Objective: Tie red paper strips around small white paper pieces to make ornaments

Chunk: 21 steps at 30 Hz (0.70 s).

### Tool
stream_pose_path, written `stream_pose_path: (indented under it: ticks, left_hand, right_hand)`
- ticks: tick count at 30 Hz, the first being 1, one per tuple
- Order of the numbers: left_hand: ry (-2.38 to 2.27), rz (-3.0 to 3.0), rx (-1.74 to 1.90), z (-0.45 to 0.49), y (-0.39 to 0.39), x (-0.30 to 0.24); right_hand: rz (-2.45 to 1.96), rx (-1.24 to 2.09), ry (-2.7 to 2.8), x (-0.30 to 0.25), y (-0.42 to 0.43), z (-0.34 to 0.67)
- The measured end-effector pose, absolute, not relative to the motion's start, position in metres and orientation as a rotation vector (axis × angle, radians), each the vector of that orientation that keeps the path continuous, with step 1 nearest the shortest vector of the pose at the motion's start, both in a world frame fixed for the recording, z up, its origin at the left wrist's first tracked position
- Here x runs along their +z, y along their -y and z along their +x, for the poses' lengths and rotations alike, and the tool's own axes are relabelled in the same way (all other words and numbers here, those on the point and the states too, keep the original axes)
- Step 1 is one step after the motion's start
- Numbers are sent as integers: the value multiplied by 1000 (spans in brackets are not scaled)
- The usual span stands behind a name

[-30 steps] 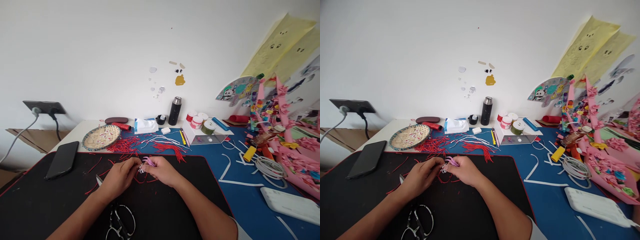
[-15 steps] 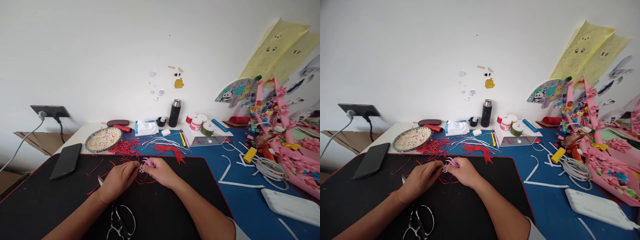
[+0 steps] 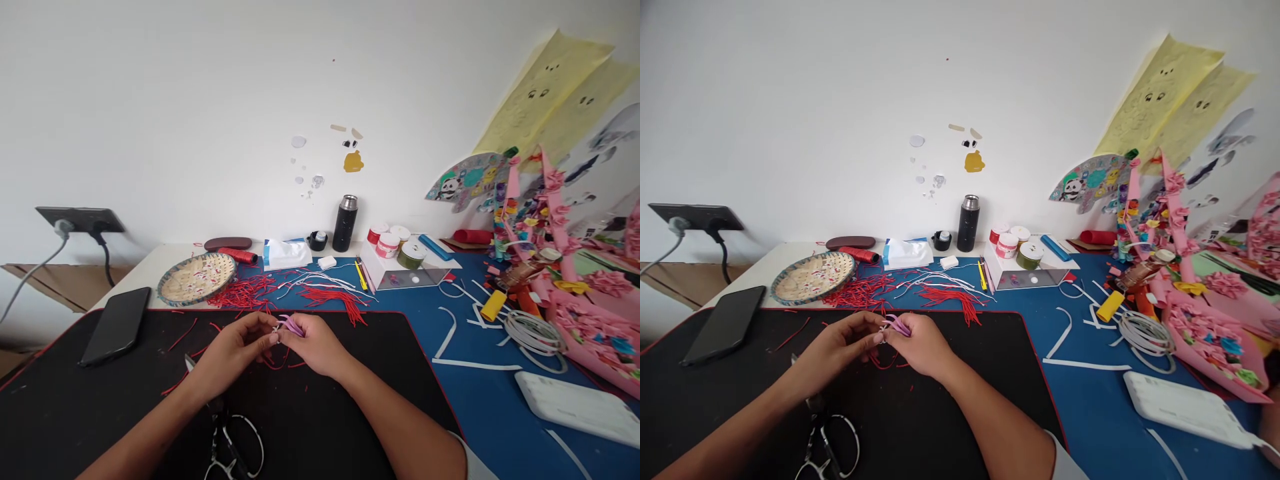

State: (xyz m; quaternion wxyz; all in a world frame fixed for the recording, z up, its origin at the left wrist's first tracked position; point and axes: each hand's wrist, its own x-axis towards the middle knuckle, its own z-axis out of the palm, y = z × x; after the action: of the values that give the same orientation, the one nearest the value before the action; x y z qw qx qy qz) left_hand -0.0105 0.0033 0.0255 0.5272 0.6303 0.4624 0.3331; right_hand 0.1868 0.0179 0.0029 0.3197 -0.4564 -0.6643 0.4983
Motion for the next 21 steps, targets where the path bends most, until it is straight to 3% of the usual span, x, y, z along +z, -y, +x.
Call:
stream_pose_path:
  ticks: [21]
  left_hand:
    - [-1069, 1352, 872, 1, -5, 8]
  right_hand:
    - [-1194, 1318, 1621, 6, -22, 189]
